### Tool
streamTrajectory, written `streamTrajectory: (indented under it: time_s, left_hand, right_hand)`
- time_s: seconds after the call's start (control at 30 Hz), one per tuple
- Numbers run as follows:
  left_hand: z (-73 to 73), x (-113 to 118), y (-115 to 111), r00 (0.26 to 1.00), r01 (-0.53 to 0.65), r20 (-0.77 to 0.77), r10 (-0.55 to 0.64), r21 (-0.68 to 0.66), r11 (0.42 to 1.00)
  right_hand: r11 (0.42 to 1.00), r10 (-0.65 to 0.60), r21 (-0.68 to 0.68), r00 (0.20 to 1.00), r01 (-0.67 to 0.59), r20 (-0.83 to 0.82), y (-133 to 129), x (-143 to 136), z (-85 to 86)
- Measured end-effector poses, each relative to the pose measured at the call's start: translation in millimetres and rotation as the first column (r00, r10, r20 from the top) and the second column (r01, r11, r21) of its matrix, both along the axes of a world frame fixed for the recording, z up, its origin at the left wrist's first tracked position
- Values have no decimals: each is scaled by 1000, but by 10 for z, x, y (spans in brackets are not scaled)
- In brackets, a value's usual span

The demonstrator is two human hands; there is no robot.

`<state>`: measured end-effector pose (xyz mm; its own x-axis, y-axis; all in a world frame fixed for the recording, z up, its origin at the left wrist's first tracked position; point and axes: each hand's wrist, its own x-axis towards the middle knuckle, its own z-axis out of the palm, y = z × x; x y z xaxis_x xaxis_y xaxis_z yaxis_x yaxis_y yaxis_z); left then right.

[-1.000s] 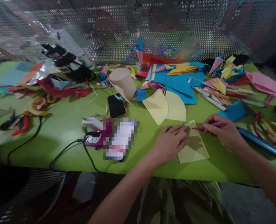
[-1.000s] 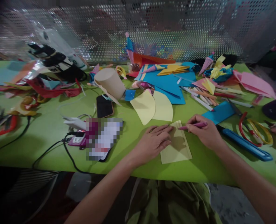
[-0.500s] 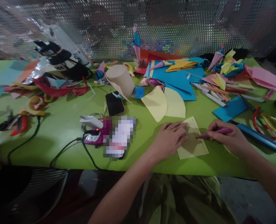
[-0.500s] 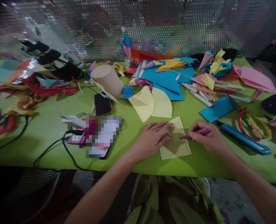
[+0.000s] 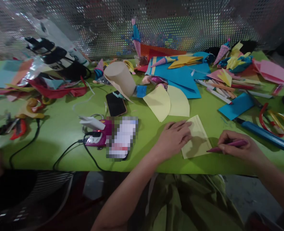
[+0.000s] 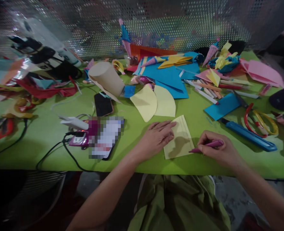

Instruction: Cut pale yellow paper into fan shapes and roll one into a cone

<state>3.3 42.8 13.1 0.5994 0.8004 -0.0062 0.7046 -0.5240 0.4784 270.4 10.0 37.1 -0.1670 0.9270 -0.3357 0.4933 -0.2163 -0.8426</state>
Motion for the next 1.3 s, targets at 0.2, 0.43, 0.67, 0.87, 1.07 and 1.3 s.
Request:
streamTrajectory:
  time_s: [0.2, 0.43, 0.67, 0.87, 1.07, 1.3]
  left_hand:
    - [32, 9, -3, 1000, -1, -3, 1, -21, 1000]
    - [14, 10, -12, 999, -7, 32, 6, 16, 1000]
    - [16, -4, -11, 1000, 17, 20, -18, 47, 999]
    - [4, -10, -23, 1000, 24, 15, -25, 56, 998]
    - [11, -13, -22, 999, 30, 14, -30, 57, 998]
    - [3, -29, -32, 1000, 7, 7, -8, 75, 997]
  right_hand:
    - [1000, 19, 20, 1000, -18, -11, -20, 95, -82]
    - [960, -104, 234, 971, 155, -216, 439, -85, -135]
    - [959, -57, 264, 980, 107, -191, 791, -326, -222]
    - [957, -45, 275, 986, 88, -159, 788, -290, -265]
    - [956, -36, 286, 992, 68, -117, 812, -300, -280]
    - [951, -28, 304, 996, 51, -80, 813, -281, -296]
